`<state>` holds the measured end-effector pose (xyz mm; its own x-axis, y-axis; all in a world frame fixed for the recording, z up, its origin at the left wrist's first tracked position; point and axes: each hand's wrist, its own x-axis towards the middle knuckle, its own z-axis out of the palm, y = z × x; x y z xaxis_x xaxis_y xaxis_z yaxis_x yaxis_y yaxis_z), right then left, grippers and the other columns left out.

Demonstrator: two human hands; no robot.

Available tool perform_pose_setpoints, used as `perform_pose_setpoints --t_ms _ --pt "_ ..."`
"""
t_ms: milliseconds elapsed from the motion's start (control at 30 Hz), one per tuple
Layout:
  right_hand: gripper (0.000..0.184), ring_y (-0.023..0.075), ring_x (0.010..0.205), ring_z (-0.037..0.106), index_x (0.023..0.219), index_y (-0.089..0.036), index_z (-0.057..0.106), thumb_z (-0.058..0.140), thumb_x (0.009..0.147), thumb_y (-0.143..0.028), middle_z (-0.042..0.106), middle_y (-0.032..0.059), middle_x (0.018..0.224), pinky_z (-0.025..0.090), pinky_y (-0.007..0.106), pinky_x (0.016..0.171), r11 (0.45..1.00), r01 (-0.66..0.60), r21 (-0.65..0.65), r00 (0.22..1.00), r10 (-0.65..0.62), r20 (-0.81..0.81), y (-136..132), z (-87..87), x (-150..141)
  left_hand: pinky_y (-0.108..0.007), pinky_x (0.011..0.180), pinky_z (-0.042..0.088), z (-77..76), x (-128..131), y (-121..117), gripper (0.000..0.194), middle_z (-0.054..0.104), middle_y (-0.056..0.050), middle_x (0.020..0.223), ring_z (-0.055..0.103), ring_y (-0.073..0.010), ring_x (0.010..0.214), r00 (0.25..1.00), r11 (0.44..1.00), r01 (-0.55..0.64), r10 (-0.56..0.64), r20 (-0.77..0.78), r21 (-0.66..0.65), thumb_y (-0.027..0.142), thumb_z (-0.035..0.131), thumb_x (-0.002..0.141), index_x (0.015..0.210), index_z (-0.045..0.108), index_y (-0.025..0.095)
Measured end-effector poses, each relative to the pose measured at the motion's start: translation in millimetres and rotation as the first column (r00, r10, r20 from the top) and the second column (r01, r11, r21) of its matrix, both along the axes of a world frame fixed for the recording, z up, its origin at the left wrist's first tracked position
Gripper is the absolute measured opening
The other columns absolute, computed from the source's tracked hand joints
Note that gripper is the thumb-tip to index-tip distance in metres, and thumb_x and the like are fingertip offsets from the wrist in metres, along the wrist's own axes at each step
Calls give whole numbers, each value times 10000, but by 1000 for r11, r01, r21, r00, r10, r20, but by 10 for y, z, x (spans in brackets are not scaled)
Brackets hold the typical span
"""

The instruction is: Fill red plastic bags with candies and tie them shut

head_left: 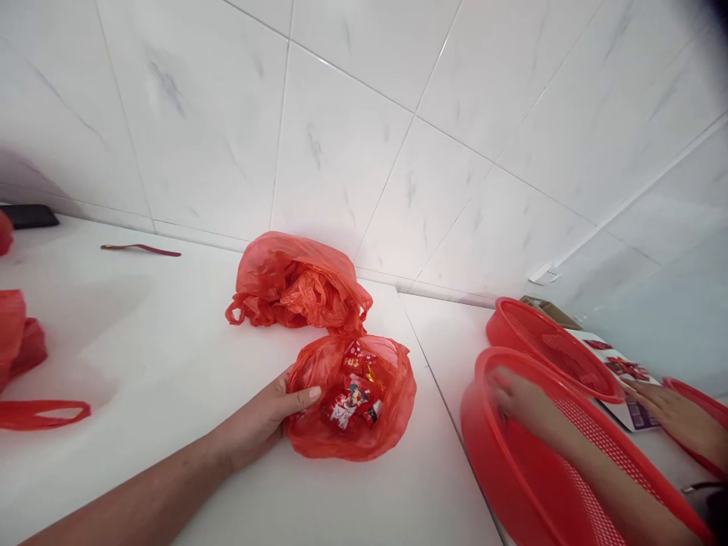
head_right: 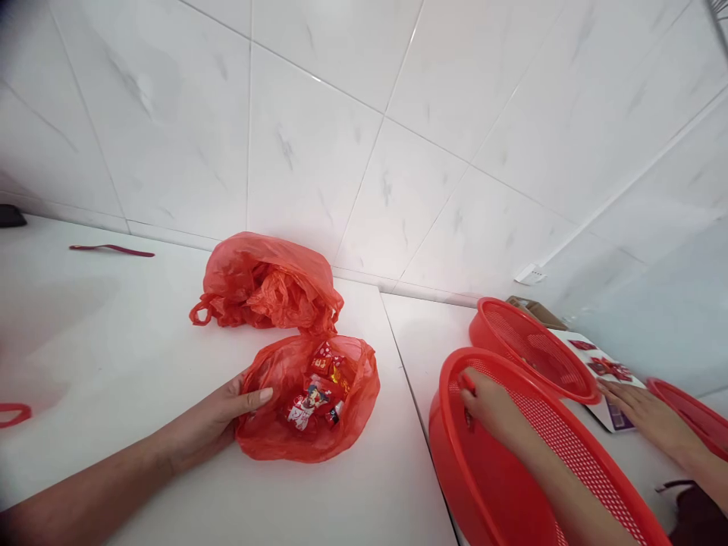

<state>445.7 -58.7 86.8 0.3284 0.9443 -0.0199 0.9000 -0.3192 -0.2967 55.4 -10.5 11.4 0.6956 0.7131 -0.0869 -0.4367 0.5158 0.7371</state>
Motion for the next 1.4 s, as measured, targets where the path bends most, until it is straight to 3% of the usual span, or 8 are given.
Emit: perform_pose_setpoints --t_ms 267,467,600,867,1033,1167,1267,1400 --pt "91 145 563 537 814 -253 492 417 840 -297 534 -49 634 393 277 572 961 -193 196 960 226 -163 66 664 -923 -410 964 453 -39 7 -2 405 570 -105 1289 574 -288 1120 999 1000 -11 10 39 23 236 553 861 1264 513 227" --pt "108 141 633 506 836 -257 497 391 856 -249 519 -39 735 399 293 598 875 -448 185 796 485 -361 221 521 -1749 -432 961 448 -47 7 -21 403 576 -113 1278 563 -299 1132 998 999 -43 42 47 18 237 533 871 1272 490 221" --pt "120 180 725 531 908 -303 540 441 859 -351 569 -7 843 417 327 626 853 -494 168 763 518 -386 304 396 -2014 -432 969 434 -47 6 -28 406 590 -123 1256 560 -297 1132 994 995 -92 89 59 43 238 545 862 1262 488 205" --pt "191 187 829 585 983 -312 562 453 856 -405 602 -9 1027 408 311 683 906 -413 93 910 416 -6 315 410 -1836 -436 928 456 -62 4 11 375 640 -116 1159 614 -292 1038 983 979 -182 185 -16 93 289 586 836 1191 520 190" --pt "358 190 661 586 1073 -258 514 366 879 -520 617 41 923 311 270 511 948 -317 16 861 282 423 240 257 -1656 -414 885 486 -89 16 15 404 661 -102 1109 632 -279 998 974 969 -217 223 -41 115 315 611 815 1192 515 207" --pt "404 217 637 598 1142 -247 458 413 853 -525 642 26 764 304 267 511 958 -283 -50 916 286 280 107 -8 -1693 -385 856 500 -56 13 21 439 666 -92 1085 638 -259 967 961 955 -226 251 -117 191 328 648 784 1184 521 198" --pt "172 201 596 576 940 -250 517 476 814 -359 646 9 697 289 270 506 971 -240 1 959 237 152 39 -173 -1727 -365 821 506 47 -8 55 420 676 -68 1027 639 -242 928 938 930 -177 258 -230 324 323 640 786 1173 539 195" --pt "134 164 565 546 755 -266 509 401 788 -194 609 -35 618 325 260 513 981 -117 156 992 107 67 -10 -64 -1616 -306 702 508 322 -122 163 357 668 -26 875 624 -203 812 875 842 -195 381 -298 503 342 621 786 1108 592 190"
